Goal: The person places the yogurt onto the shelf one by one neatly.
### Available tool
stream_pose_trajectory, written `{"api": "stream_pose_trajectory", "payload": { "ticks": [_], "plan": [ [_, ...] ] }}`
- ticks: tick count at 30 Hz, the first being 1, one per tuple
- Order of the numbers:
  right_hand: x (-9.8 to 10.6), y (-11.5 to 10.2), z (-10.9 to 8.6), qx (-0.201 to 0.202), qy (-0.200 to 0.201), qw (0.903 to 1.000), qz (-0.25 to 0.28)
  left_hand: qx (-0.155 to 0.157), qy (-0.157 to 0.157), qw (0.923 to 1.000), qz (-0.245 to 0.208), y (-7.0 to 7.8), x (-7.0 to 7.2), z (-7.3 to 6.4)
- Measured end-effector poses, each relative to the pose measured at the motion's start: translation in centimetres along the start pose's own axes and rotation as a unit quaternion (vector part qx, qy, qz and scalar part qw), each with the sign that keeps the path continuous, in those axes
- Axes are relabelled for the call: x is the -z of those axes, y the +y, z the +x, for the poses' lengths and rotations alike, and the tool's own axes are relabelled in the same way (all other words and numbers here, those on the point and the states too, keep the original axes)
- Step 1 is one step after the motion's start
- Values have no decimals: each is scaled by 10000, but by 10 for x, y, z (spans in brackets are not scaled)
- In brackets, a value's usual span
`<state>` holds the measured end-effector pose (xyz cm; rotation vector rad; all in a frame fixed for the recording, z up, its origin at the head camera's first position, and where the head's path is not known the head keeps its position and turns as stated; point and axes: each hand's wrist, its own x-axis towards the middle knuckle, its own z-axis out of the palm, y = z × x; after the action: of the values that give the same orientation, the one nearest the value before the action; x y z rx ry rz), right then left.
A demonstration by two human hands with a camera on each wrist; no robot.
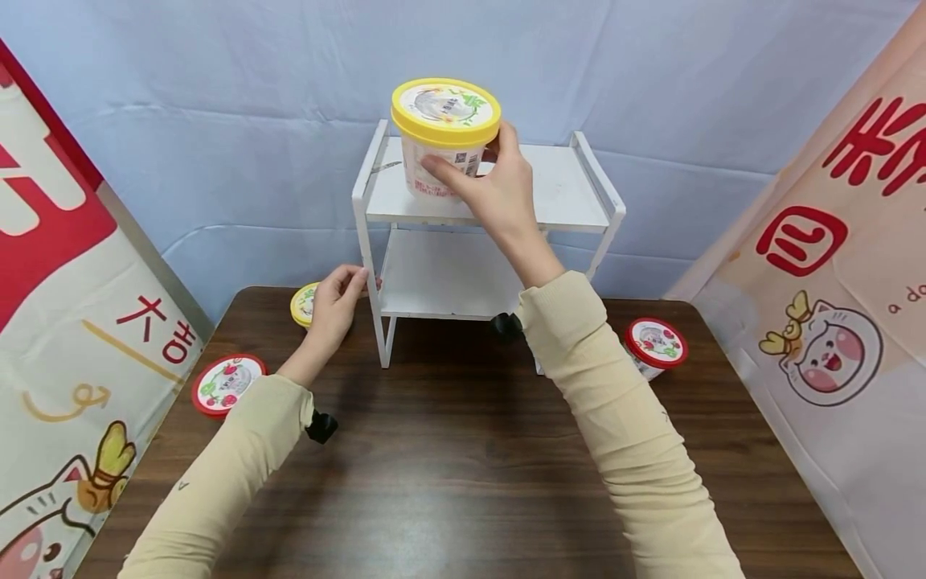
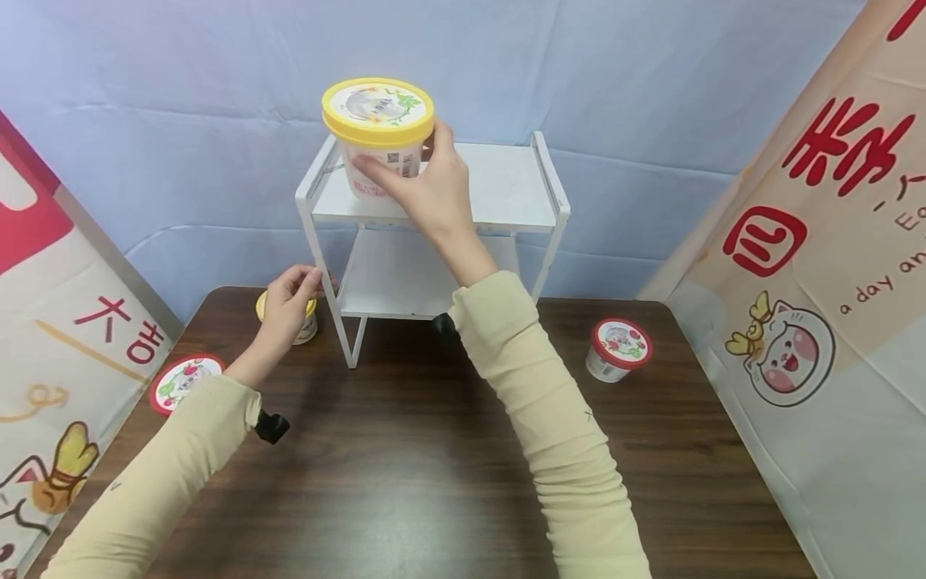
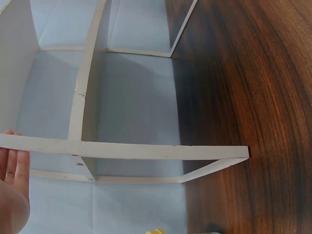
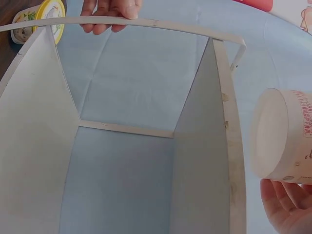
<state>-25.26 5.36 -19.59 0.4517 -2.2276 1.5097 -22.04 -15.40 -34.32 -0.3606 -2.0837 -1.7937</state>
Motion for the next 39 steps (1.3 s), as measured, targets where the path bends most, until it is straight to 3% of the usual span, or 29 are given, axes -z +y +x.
{"api": "stream_pose_trajectory", "payload": {
  "ticks": [17,39],
  "plan": [
    [-18,6,16,-816,-94,9963,-247,-3,79,9999,63,1,0,0],
    [-29,14,26,-1031,-222,9933,-464,46,37,10000,9,1,0,1]
  ]
}}
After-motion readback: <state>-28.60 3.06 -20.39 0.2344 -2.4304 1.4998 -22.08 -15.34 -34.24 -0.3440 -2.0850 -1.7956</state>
